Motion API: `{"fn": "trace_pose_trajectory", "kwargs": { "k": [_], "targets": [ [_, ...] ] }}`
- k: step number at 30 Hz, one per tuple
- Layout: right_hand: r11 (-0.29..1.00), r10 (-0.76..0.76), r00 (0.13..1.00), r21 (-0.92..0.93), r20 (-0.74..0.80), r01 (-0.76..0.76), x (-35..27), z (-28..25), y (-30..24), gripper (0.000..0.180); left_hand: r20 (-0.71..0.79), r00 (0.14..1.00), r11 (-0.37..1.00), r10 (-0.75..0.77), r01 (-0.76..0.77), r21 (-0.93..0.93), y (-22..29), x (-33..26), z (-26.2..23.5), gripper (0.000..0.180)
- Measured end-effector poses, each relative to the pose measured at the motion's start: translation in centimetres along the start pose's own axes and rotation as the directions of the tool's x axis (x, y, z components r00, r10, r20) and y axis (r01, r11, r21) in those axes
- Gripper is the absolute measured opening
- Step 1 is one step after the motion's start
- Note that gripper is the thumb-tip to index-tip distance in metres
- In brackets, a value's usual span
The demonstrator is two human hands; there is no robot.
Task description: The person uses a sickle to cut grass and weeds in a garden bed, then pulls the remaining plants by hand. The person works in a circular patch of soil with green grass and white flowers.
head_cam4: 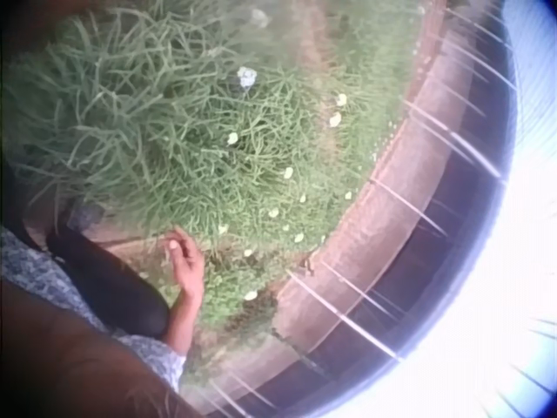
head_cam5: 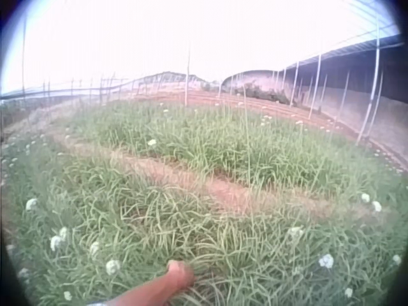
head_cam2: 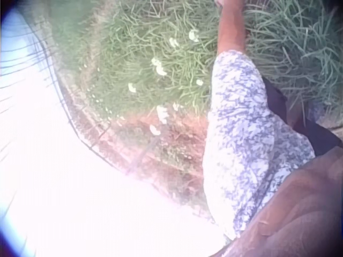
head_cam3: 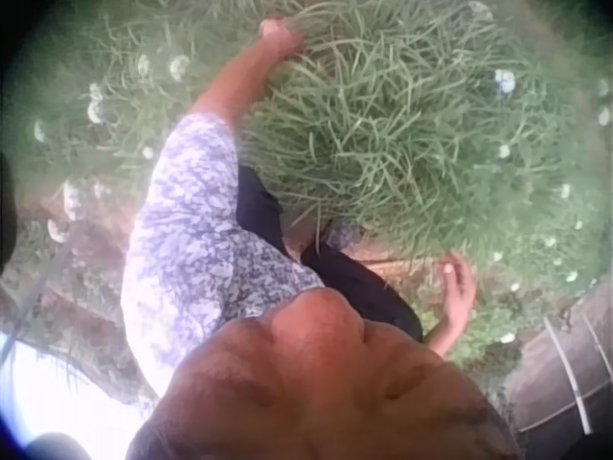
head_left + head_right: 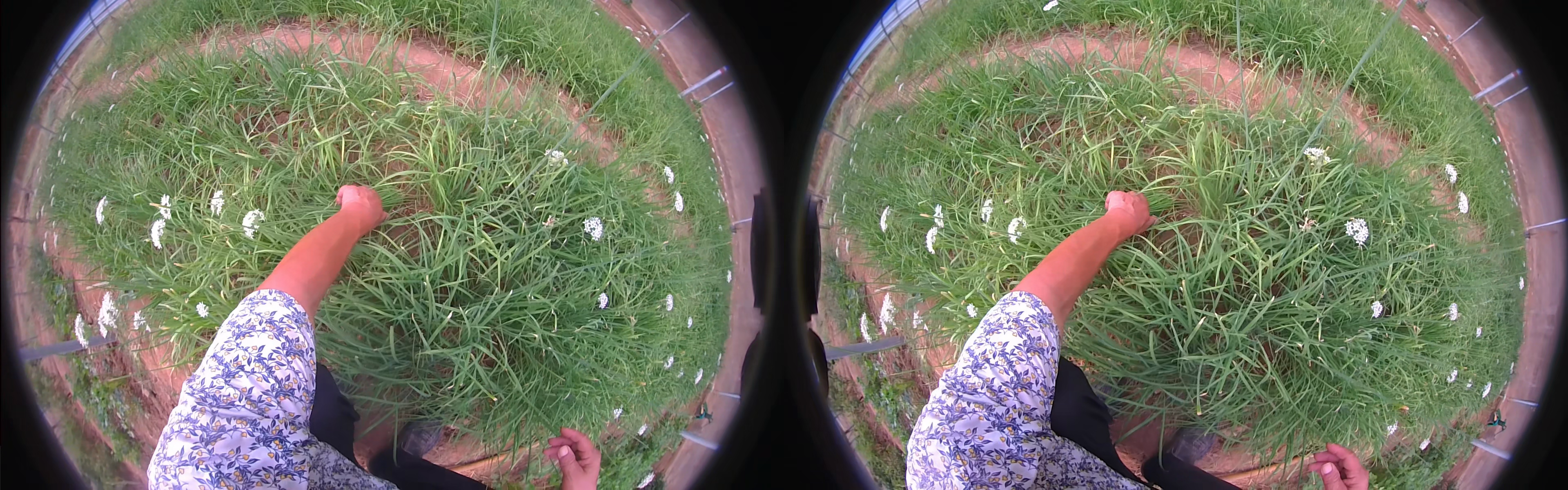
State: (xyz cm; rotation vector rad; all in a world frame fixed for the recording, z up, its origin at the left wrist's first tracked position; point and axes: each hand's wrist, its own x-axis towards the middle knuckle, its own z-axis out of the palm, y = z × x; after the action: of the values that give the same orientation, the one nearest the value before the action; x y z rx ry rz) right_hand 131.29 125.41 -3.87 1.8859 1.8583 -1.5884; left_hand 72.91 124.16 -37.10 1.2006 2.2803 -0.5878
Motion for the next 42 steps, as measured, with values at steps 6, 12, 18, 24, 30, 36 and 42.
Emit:
{"fn": "trace_pose_trajectory", "kwargs": {
  "k": [6, 12, 18, 24, 30, 36, 42],
  "targets": [
    [0.985, -0.160, 0.987, 0.070, 0.016, 0.158, 1.7, 0.2, 1.5, 0.039, 0.014, 0.999, 0.990, -0.046, 0.044, 0.131, -1.6, -1.3, 0.6, 0.076],
    [0.974, -0.203, 0.979, 0.109, 0.018, 0.200, -1.1, 1.3, -1.1, 0.048, -0.095, 0.993, 0.995, 0.068, -0.061, 0.076, -2.6, -3.4, -2.3, 0.057],
    [0.980, -0.069, 0.991, 0.196, 0.118, 0.045, -6.0, 1.7, 2.7, 0.032, -0.011, 0.980, 0.973, 0.199, -0.196, 0.119, -3.0, -5.0, -5.1, 0.050],
    [0.921, 0.192, 0.945, 0.285, 0.263, -0.267, -1.3, 8.7, 10.0, 0.029, -0.044, 0.974, 0.971, 0.223, -0.218, 0.094, -3.5, -3.6, -2.3, 0.050],
    [0.881, 0.156, 0.875, 0.336, 0.458, -0.333, -3.0, 12.2, 6.8, 0.035, -0.073, 0.963, 0.965, 0.259, -0.256, 0.048, -2.4, -4.9, -2.2, 0.050],
    [0.934, -0.014, 0.818, 0.300, 0.575, -0.195, -4.5, 12.6, 0.5, 0.041, -0.113, 0.954, 0.955, 0.279, -0.287, -0.067, -4.3, -5.7, -2.4, 0.048],
    [0.932, -0.161, 0.856, 0.361, 0.492, -0.032, -2.0, 11.8, 2.1, 0.039, -0.041, 0.967, 0.953, 0.253, -0.256, -0.160, -3.8, -5.9, -4.8, 0.054]
  ]
}}
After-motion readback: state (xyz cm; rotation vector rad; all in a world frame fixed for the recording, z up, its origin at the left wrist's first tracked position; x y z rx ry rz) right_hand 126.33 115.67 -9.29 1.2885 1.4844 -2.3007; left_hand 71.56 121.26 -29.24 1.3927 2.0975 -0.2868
